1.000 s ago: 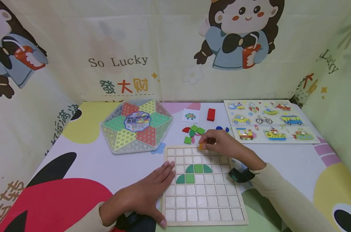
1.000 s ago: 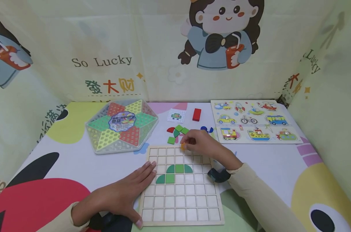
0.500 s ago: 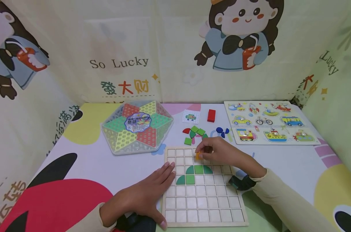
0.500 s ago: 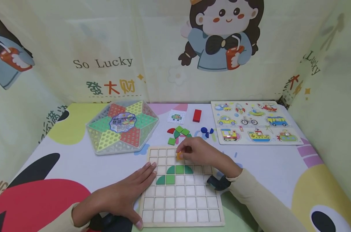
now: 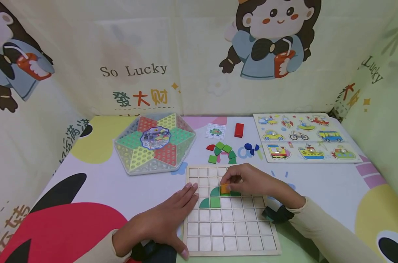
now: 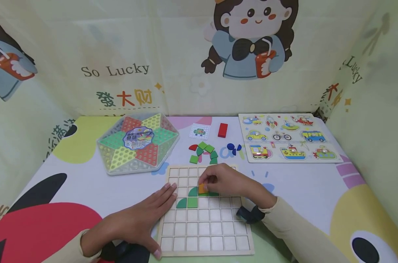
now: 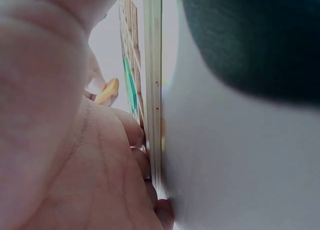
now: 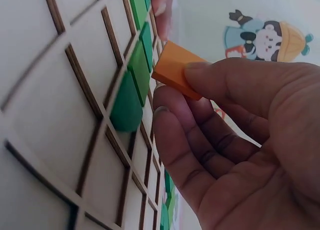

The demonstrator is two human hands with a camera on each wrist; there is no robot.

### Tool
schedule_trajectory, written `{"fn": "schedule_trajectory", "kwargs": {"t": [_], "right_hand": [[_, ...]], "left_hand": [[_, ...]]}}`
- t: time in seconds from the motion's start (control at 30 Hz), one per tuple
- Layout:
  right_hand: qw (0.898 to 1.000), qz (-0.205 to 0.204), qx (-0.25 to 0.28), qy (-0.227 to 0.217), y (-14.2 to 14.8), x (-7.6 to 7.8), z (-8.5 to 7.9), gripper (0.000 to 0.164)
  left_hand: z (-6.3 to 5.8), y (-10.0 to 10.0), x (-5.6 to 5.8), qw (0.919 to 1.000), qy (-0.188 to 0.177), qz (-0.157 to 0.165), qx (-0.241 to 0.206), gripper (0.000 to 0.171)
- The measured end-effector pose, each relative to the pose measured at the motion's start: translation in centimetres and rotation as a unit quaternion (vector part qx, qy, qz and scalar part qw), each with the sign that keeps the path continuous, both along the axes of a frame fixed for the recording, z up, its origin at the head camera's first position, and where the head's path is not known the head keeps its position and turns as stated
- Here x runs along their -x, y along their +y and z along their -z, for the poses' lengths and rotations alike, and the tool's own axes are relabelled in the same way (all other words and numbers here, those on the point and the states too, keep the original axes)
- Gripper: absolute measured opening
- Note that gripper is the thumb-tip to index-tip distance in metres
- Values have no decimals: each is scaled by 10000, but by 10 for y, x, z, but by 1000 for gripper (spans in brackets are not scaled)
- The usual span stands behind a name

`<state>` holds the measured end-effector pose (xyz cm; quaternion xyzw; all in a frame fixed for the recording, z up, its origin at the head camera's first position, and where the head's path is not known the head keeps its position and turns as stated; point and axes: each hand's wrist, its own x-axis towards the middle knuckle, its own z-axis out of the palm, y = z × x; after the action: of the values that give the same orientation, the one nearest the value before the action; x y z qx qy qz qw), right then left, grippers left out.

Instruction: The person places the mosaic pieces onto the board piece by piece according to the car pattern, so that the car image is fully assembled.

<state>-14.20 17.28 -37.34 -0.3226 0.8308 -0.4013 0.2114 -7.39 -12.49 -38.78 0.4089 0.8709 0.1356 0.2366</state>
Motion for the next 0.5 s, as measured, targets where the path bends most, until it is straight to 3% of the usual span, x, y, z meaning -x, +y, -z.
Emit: {"fn": "schedule_trajectory", "kwargs": {"t": [0.27, 0.5], "right_hand": [[9994, -92, -122, -321, -3, -12, -1, 12], [9991, -207, -197, -326, -3, -19, -2, 11]], "left_hand": [[0, 0, 0, 10000, -72, -35, -14, 129], [0, 0, 0, 10000, 17, 4, -10, 129]]}}
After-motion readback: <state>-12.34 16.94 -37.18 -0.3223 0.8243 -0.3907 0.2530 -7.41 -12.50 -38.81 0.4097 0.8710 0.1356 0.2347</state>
